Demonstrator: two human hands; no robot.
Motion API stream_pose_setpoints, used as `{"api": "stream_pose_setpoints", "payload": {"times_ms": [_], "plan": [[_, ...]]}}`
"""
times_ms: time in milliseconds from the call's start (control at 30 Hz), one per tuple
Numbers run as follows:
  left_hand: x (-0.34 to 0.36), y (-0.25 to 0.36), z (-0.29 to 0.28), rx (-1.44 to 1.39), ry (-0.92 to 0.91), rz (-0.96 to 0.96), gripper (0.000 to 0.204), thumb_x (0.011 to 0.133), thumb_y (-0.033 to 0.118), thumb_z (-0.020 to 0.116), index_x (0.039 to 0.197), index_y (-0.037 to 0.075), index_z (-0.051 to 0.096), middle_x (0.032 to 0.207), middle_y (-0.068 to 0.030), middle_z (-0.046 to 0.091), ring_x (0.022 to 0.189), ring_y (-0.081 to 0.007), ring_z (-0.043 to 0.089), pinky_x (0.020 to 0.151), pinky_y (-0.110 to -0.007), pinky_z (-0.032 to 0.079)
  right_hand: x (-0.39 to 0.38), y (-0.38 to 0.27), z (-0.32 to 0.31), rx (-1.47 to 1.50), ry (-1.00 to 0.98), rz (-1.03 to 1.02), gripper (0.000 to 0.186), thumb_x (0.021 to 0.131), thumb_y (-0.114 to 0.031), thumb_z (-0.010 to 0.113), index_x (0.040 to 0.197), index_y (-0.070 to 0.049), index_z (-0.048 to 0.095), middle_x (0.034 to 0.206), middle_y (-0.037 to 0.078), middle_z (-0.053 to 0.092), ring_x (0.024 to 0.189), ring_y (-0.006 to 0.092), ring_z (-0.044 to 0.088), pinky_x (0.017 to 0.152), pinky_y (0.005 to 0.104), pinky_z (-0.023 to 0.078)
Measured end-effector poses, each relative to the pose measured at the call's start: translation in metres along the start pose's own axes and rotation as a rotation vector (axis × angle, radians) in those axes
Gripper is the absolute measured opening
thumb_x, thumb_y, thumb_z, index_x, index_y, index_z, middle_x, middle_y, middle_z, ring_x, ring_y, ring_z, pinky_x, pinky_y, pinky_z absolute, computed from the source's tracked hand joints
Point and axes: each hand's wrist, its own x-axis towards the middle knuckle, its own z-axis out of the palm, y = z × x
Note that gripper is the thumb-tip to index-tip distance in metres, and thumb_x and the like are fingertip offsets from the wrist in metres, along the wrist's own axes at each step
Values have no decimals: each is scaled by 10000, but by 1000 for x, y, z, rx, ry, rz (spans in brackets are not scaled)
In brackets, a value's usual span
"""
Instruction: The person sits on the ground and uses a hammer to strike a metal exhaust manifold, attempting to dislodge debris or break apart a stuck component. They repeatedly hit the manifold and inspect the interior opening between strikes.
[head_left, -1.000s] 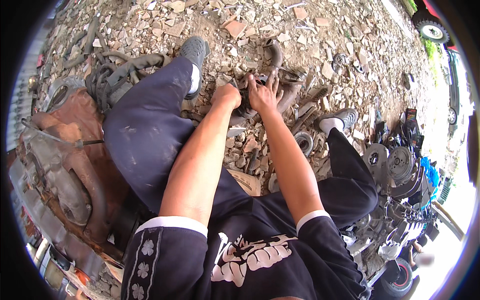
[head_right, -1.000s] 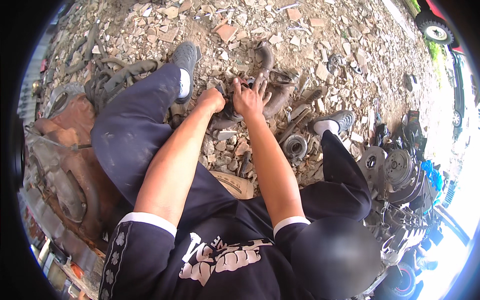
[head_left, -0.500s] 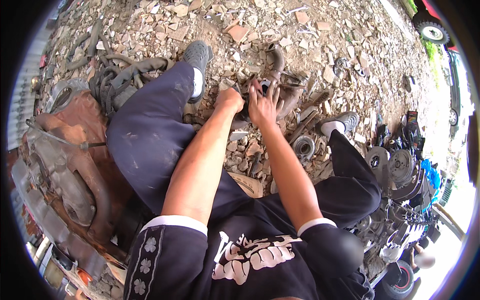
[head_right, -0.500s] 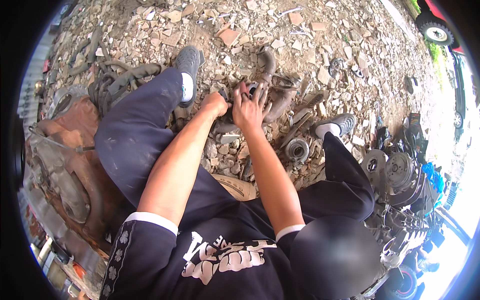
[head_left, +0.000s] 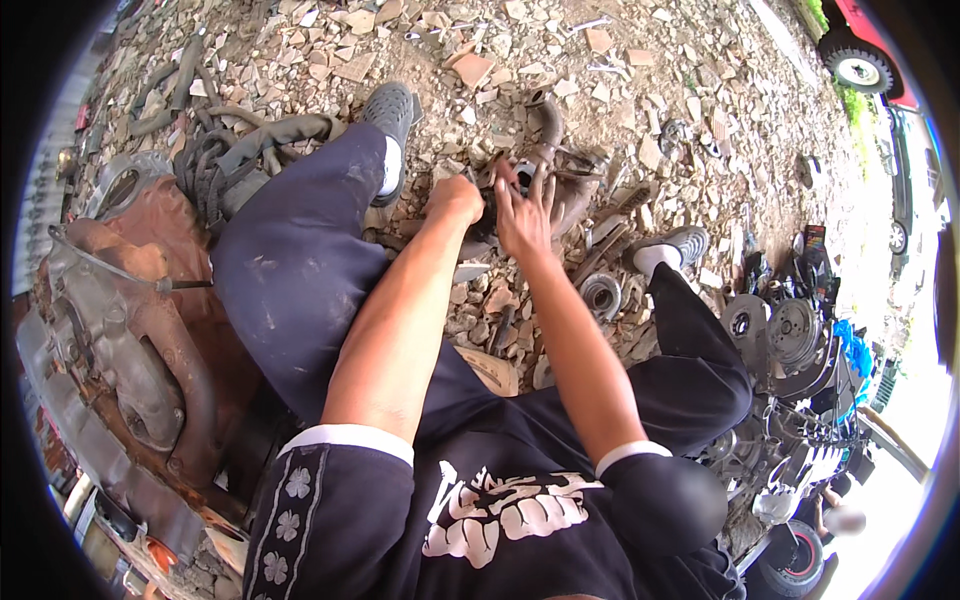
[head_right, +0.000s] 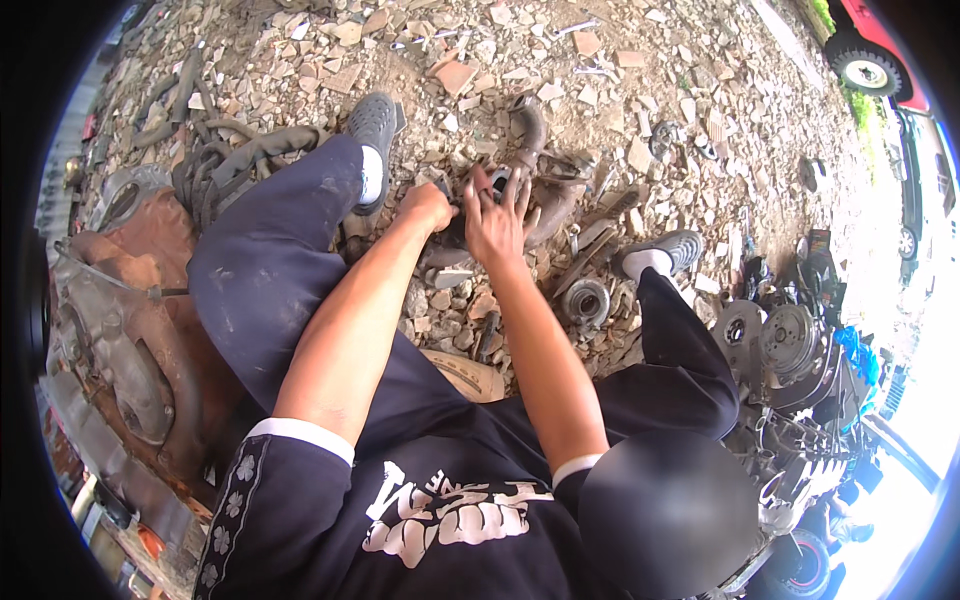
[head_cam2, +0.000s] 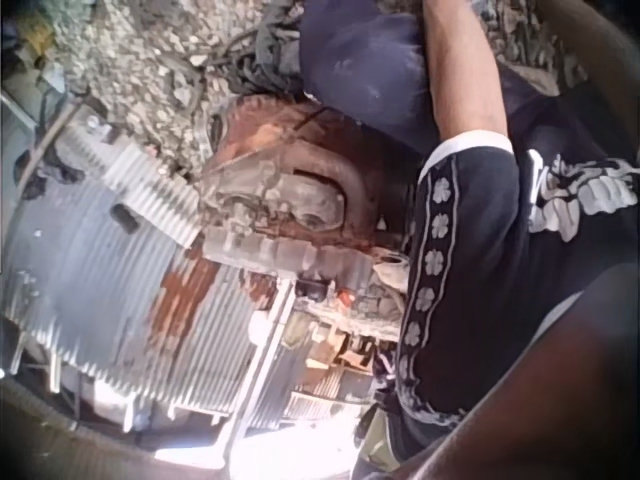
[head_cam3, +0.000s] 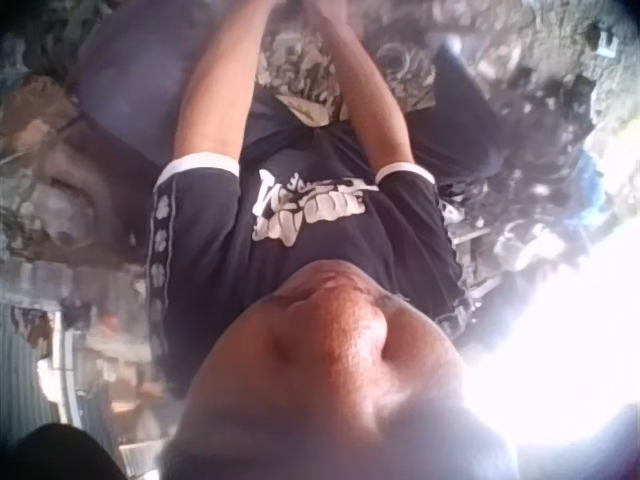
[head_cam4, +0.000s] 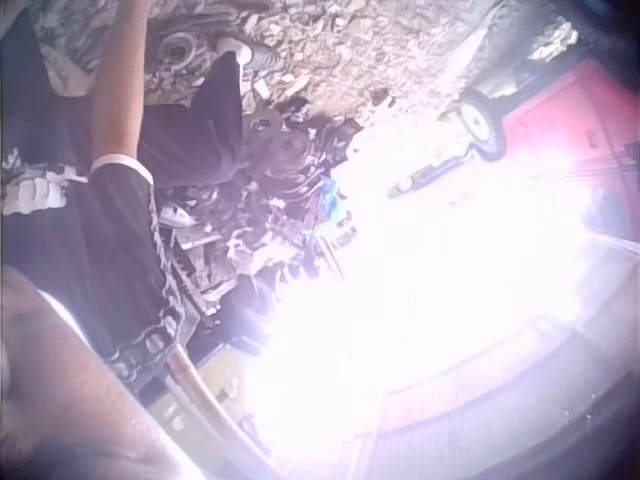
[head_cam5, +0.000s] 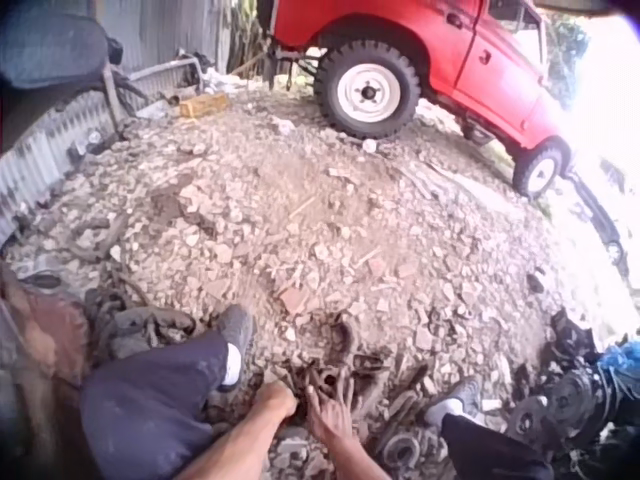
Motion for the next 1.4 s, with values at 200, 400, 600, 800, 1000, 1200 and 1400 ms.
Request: {"api": "stream_pose_setpoints", "payload": {"times_ms": [200,400,600,800,1000,1200,1400], "plan": [[13,-8,10,-43,-1,-3,372,808,116,742,1178,77,730,1286,-153,680,1205,-306,653,974,-406,557,-45,6,-23,89,-31,8,580,1037,-562,336,1375,-207,645,1692,183,73,1552,415,61,1199,646,26],[12,-2,10,-28,-4,20,370,796,118,742,1162,71,737,1253,-166,693,1197,-309,657,966,-404,559,8,-14,-4,86,27,52,567,1042,-552,328,1426,-230,593,1680,208,110,1542,431,90,1202,642,58],[30,-20,23,78,93,90,509,811,460,820,1080,34,744,1167,-177,716,1081,-337,697,896,-375,568,-57,2,-22,49,-3,-15,552,1040,-540,340,1454,-256,569,1687,197,84,1553,419,47,1199,644,40],[15,-1,9,-2,-6,14,371,794,118,738,1161,63,733,1251,-167,695,1173,-307,671,939,-408,570,5,-13,-12,42,-42,41,617,1019,-584,372,1344,-148,663,1686,209,60,1553,413,63,1209,628,36],[11,-8,5,-38,8,-19,404,791,139,761,1188,75,722,1258,-159,693,1186,-308,664,956,-409,562,-50,10,-21,40,-25,-20,580,1020,-573,389,1406,-205,620,1692,192,58,1559,396,38,1206,624,27],[7,1,10,-11,8,-17,396,792,126,747,1186,83,724,1278,-140,688,1191,-306,662,964,-404,559,-3,0,-2,95,9,43,630,1010,-603,380,1404,-172,616,1695,188,8,1557,396,42,1218,596,11],[18,-10,9,14,17,-31,436,830,289,806,1201,80,713,1289,-140,681,1201,-306,656,965,-397,557,-45,12,-8,106,74,-10,529,1017,-571,415,1344,-248,676,1698,176,25,1559,394,35,1214,593,7]]}}
